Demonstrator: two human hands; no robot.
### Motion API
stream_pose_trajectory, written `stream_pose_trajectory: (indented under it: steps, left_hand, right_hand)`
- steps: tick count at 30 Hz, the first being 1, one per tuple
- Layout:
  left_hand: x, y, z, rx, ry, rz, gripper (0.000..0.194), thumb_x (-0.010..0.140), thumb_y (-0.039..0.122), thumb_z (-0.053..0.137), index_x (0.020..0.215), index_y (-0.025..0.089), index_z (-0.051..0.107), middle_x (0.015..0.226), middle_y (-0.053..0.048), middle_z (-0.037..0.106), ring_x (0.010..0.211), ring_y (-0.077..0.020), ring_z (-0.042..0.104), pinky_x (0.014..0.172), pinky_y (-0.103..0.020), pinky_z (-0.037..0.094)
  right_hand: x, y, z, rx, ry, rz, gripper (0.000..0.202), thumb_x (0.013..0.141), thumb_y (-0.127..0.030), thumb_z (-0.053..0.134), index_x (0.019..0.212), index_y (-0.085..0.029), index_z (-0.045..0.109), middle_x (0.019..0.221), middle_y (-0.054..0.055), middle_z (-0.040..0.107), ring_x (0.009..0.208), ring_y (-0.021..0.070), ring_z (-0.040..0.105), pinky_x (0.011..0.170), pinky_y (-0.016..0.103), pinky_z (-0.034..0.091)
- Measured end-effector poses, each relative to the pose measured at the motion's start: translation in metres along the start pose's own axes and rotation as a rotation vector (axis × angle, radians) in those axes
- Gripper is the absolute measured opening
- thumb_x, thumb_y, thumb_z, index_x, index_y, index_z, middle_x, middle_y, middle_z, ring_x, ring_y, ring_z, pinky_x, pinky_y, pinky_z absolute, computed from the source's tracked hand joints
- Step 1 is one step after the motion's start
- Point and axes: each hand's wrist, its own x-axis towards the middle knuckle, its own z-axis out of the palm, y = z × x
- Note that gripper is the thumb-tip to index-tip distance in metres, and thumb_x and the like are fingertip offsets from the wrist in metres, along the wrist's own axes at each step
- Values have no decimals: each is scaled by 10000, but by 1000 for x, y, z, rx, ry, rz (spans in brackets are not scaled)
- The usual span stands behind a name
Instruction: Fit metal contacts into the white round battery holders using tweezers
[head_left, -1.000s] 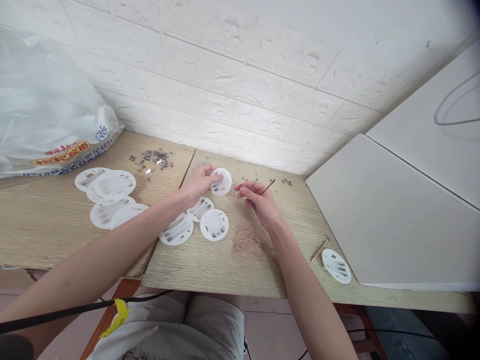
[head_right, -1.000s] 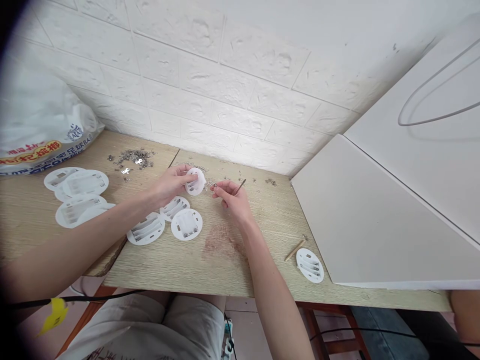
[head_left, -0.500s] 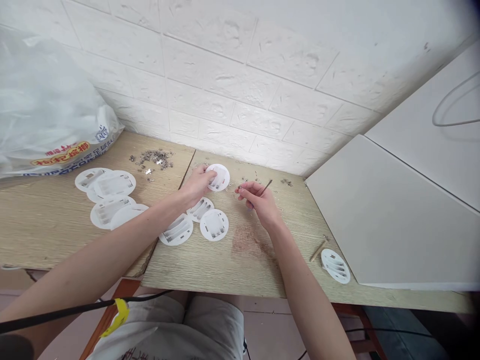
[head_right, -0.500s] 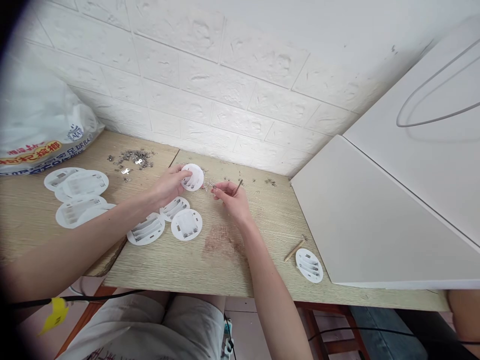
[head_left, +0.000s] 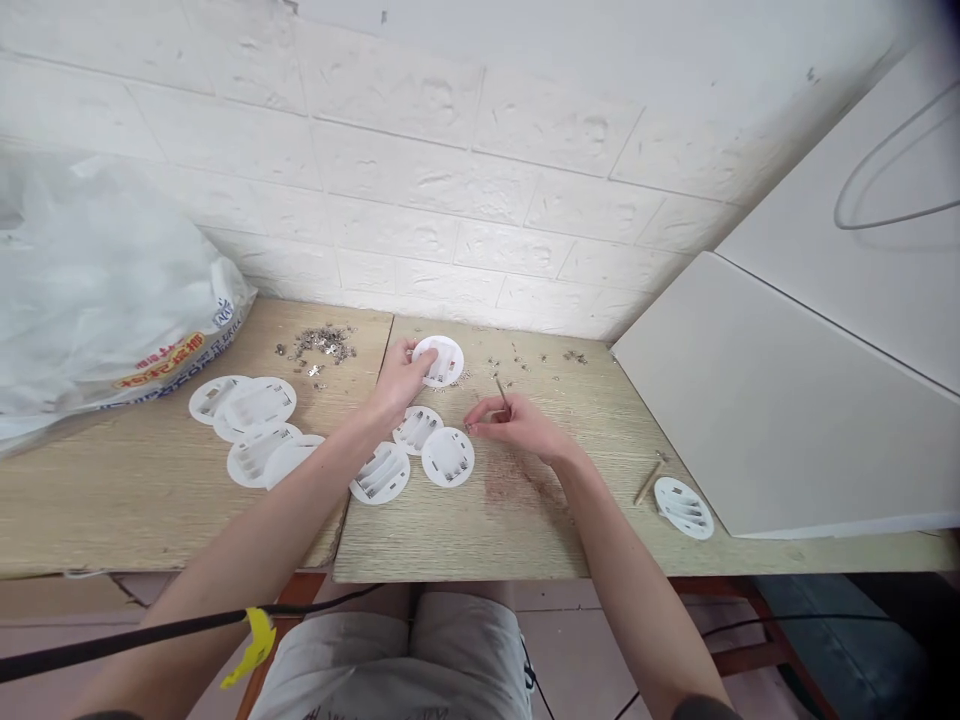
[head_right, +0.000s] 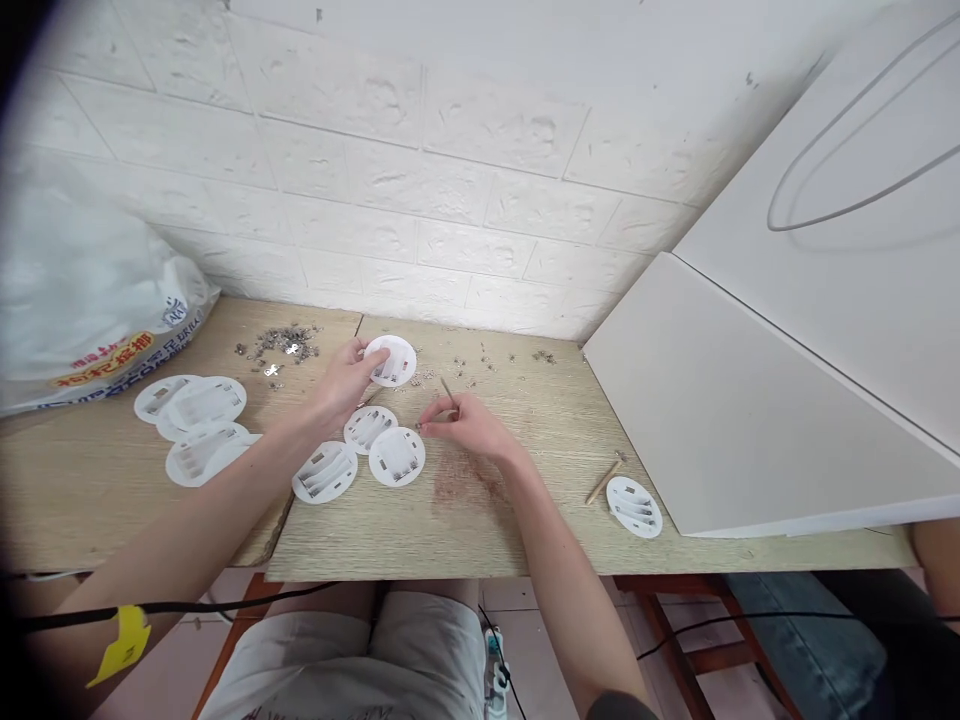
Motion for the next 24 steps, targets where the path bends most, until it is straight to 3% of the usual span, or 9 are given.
stream_pose_trajectory:
  steps: [9, 16, 20, 24]
  left_hand:
    - [5, -7, -4, -103, -48, -60, 255, 686, 300, 677, 807, 182, 486, 780, -4, 595, 733, -128, 578, 714, -272, 468]
    - [13, -7, -12, -104, -20, -43, 321, 649, 364, 720, 786, 172, 503, 775, -11, 614, 742, -130, 592, 723, -289, 495]
    - [17, -8, -16, -79, -14, -52, 354, 630, 407, 732, 772, 178, 504, 776, -7, 619, 708, -122, 582, 673, -258, 479]
    - [19, -9, -20, -79, 19, -71, 375, 601, 435, 745, 747, 183, 508, 818, -17, 611, 746, -136, 580, 673, -251, 480]
  right_hand:
    - [0, 3, 6, 73, -185, -15, 155, 710, -346, 674, 752, -200, 709, 600, -15, 587, 518, 95, 411, 509, 257, 294]
    - [8, 11, 13, 172, -178, 24, 176, 698, -330, 682, 765, -167, 675, 571, -28, 532, 542, 91, 426, 512, 238, 304]
    - [3, 21, 1, 254, 65, 98, 204, 707, -351, 664, 783, -162, 652, 747, 26, 632, 650, 123, 532, 573, 249, 381]
    - [-26, 32, -6, 226, 387, 231, 246, 699, -413, 647, 757, -176, 612, 759, 50, 634, 585, 141, 523, 496, 260, 377]
